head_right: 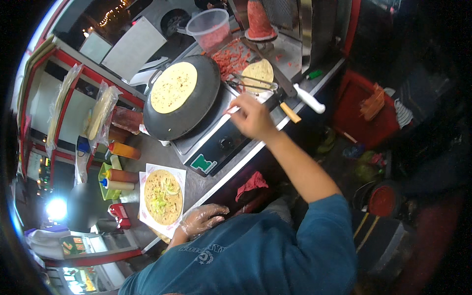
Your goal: The person cooks a tortilla on a flat griddle, then assembles a taco by adding shredded lettuce, cooked meat, and sauces. They fold the tortilla, wrap it in paper, and repeat the process for a second taco.
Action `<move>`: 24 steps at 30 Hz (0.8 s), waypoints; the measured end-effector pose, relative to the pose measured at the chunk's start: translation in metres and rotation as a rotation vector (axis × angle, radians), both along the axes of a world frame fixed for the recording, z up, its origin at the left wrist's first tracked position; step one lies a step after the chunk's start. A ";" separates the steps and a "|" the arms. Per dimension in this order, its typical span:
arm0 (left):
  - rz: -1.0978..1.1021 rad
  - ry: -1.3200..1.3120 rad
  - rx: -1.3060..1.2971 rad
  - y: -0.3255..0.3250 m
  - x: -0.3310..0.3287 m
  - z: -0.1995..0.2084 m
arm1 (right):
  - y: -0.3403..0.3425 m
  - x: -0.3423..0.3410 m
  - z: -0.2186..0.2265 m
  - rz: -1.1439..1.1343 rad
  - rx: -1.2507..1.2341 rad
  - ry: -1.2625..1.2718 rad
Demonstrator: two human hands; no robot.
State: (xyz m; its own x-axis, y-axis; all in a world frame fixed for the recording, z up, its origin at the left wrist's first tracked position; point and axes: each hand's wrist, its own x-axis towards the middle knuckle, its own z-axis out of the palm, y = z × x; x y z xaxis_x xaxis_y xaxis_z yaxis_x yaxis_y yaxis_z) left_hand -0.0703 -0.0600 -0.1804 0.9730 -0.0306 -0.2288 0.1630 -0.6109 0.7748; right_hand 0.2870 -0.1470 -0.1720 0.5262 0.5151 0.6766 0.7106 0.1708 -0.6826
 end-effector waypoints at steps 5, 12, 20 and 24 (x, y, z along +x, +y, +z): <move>-0.090 0.102 0.035 0.000 0.021 0.000 | -0.004 -0.074 -0.075 0.079 0.169 -0.055; -0.217 0.336 0.114 -0.019 0.019 -0.029 | 0.004 -0.077 -0.113 -0.099 0.272 -0.070; -0.265 0.446 0.094 -0.023 0.015 -0.043 | 0.015 -0.079 -0.128 -0.184 0.361 -0.129; -0.277 0.451 0.103 -0.020 0.011 -0.043 | 0.022 -0.086 -0.132 -0.219 0.361 -0.110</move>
State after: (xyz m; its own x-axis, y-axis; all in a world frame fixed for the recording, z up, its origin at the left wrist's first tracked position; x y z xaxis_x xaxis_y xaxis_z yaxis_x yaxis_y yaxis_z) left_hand -0.0593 -0.0802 -0.2235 0.7364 -0.2273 -0.6372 0.2879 -0.7471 0.5992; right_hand 0.2015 -0.1248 -0.3042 0.5119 0.1195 0.8507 0.8215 0.2213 -0.5255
